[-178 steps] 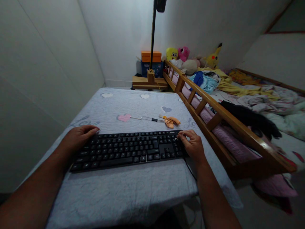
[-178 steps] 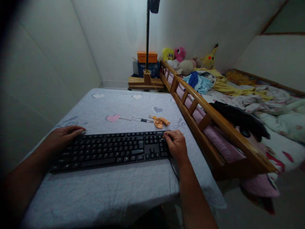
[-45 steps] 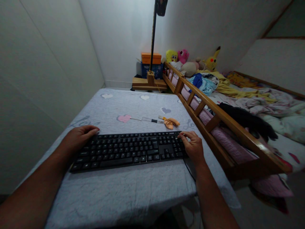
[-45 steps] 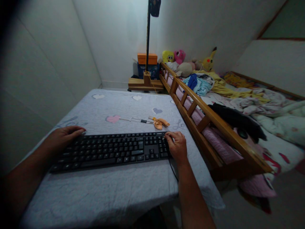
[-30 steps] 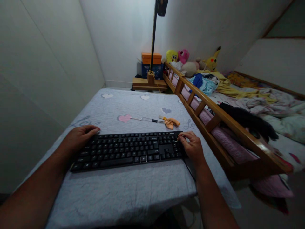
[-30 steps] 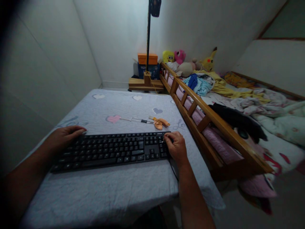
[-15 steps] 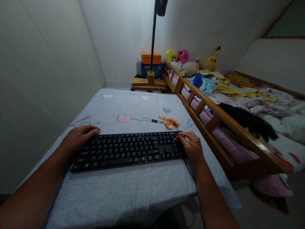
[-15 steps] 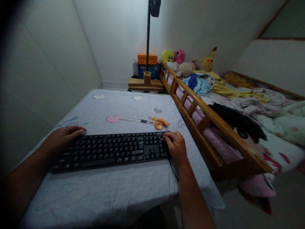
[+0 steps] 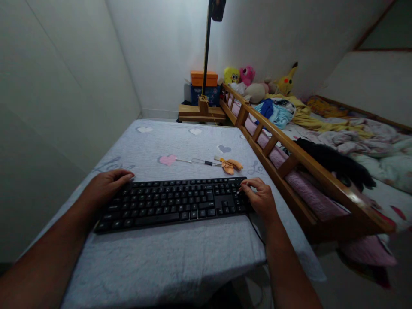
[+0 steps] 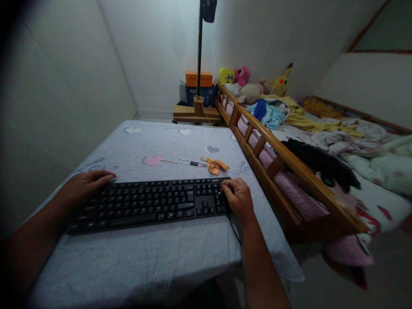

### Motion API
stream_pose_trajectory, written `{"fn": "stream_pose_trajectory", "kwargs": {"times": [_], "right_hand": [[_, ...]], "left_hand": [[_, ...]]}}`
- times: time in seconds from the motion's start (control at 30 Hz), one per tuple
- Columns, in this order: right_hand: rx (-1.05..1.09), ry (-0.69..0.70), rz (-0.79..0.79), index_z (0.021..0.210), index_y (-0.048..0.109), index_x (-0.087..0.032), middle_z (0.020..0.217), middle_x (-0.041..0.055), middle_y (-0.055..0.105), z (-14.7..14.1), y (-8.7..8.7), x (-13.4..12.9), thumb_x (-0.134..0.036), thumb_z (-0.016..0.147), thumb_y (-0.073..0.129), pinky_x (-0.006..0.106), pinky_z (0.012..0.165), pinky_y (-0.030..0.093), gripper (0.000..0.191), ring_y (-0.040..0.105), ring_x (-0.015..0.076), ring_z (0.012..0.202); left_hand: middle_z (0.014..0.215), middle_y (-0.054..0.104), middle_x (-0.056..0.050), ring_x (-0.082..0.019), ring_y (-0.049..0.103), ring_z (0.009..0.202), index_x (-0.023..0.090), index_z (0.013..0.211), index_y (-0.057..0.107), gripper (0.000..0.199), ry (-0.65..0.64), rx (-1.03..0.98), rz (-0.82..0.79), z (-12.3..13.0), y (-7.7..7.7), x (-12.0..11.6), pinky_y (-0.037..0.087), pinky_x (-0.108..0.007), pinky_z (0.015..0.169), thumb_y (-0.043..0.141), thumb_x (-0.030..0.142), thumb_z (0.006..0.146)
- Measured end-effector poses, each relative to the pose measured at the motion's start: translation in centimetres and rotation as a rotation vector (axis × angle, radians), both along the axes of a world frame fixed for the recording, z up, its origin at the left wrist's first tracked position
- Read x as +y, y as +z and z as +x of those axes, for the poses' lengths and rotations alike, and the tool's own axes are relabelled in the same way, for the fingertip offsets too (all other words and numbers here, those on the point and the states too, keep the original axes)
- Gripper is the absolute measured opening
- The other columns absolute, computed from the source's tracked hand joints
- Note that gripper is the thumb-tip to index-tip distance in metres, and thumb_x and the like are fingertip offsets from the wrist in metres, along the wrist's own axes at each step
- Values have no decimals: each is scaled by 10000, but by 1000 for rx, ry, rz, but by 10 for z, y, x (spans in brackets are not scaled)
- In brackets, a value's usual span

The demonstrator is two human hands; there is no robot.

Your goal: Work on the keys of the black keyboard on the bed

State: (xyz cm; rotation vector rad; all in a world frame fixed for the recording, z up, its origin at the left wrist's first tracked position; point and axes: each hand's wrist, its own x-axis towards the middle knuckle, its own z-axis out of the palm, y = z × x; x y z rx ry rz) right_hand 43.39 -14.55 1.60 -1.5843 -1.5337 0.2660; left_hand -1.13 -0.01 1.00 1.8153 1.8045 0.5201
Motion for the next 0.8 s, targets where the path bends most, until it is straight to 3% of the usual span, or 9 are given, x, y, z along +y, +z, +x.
{"fn": "stream_pose_trajectory", "kwargs": {"times": [0.4,0.8], "right_hand": [[1,-88,30,805,720,-213,811,50,683,9,-1,-2,-303,833,601,377,822,466,152,642,232,829],[-21,-18,-8,786,724,-228,819,51,699,0,0,-1,-292,854,591,373,827,471,163,647,228,843]], "left_hand": [[900,758,-33,-242,682,842,188,978,712,499,3,-47,-21,-2,-4,1,468,-298,745,555,595,736],[920,754,-28,-247,682,868,200,981,707,487,-10,-19,-22,-5,-8,5,460,-308,770,541,596,751]]}}
